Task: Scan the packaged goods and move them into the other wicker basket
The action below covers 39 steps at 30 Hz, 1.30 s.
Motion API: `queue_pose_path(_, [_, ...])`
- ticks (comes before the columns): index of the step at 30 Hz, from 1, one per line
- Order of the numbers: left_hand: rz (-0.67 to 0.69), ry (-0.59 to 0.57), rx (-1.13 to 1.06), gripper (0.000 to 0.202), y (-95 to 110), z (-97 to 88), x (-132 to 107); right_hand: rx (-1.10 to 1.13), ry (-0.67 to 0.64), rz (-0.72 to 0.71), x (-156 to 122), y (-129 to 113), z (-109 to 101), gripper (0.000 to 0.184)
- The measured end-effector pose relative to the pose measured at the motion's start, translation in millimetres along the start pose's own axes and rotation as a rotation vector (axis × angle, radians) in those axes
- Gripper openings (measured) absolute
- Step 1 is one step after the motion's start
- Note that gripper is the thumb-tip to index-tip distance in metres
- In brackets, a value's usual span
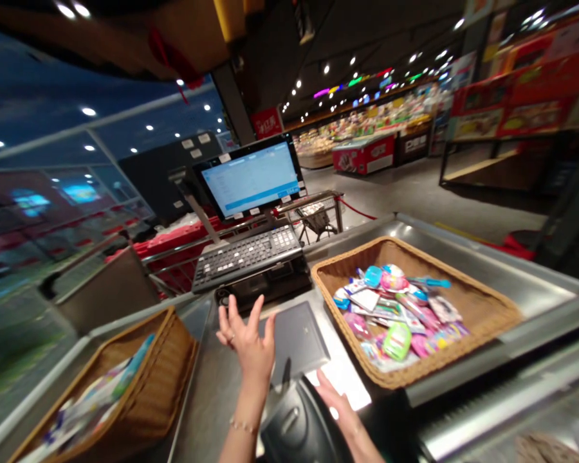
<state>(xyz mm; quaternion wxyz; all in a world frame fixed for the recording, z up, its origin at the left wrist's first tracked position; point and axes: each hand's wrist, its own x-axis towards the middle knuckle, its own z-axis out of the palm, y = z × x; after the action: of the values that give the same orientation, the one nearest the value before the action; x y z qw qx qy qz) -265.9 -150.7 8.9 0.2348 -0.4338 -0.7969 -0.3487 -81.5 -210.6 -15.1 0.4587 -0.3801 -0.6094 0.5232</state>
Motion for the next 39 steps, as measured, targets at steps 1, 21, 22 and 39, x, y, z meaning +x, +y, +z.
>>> queue_pose_path(1, [0.010,-0.013,-0.018,0.035,7,0.5,-1,0.003,0.010,0.006,0,1,-1,0.036])
queue_pose_path(21, [0.497,-0.360,-0.138,0.045,97,14.4,-18,0.147,0.137,0.057,31,19,-26,0.039])
queue_pose_path(22, [0.574,-0.436,-0.141,0.047,103,16.6,-14,0.146,0.145,0.056,33,21,-28,0.038])
queue_pose_path(39, [1.345,-1.129,0.269,0.048,213,107.4,-48,0.119,0.311,-0.046,41,51,-63,0.032])
